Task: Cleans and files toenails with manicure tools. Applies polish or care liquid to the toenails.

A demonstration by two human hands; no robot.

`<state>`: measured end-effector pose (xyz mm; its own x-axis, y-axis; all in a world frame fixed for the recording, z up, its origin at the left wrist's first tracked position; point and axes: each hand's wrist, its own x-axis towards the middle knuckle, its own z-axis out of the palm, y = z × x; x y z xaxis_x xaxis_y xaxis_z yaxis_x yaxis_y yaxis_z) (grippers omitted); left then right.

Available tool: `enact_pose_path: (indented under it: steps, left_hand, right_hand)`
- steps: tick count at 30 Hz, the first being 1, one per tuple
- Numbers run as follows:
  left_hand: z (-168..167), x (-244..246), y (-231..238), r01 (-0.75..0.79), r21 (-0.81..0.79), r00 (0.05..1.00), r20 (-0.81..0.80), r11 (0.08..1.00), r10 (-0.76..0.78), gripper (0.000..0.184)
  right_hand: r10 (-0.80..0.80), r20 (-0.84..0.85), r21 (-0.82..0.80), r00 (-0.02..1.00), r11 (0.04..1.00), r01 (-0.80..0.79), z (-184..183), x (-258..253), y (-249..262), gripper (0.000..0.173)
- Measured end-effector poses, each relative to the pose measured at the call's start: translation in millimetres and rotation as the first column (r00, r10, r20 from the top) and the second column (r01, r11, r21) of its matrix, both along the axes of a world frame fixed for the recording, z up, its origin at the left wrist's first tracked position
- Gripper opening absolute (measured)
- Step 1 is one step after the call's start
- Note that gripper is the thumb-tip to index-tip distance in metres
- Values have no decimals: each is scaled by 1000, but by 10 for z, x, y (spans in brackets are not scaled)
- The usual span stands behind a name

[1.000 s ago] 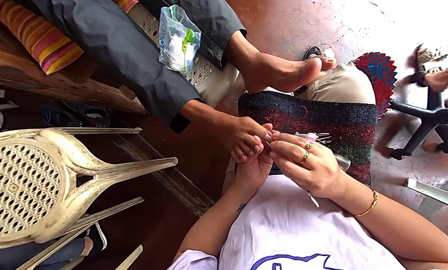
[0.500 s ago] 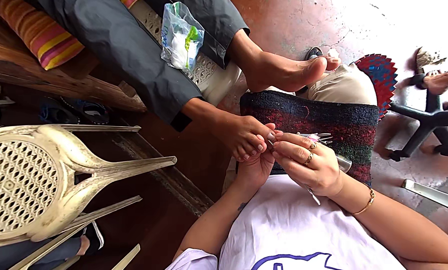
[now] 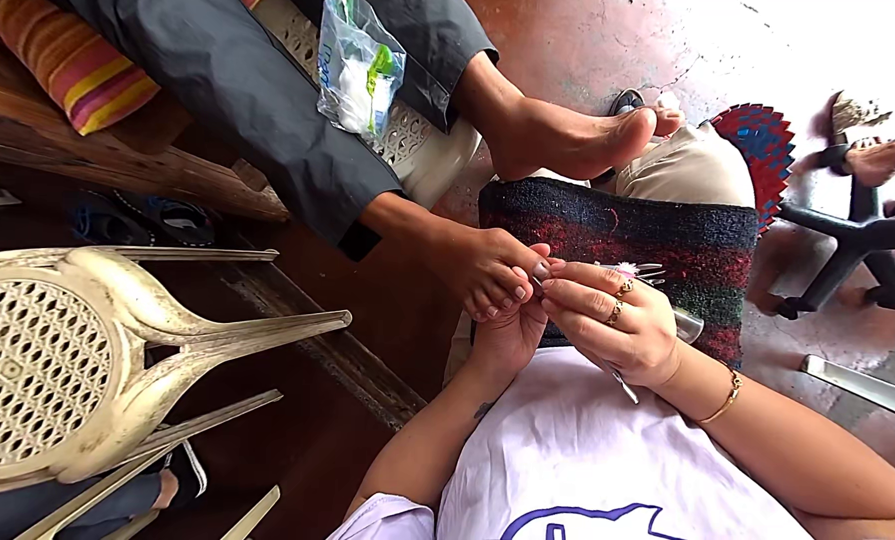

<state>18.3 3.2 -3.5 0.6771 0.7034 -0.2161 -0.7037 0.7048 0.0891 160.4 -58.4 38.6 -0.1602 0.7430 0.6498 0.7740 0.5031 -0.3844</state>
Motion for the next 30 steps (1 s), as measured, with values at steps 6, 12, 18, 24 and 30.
enact_pose_path:
  steps: [6,12,18,24,30]
  left_hand:
    - [-15,-3,-5,-5,5,1000,-16,1000,5,24]
    - [-9,-9,-3,4,20,1000,-18,1000,-4,25]
    - [-17,-5,-4,7,22,1000,-22,1000,-7,25]
    - [-3,-4,5,16,27,999,-33,1000,-15,27]
    - [-25,9,10,11,29,1000,-15,1000,-11,28]
  right_hand:
    - [-9,-36,-6,999,1000,9,-31,13,-7,8]
    - [6,-3,5,1000,1000,-6,-18,-18,-12,9]
    - [27,16,36,1000,999,-28,-60,13,-1,9]
    - [7,47,34,999,999,-9,-45,-15,-4,12]
    - [4,14,34,1000,999,-5,-63,1,1,10]
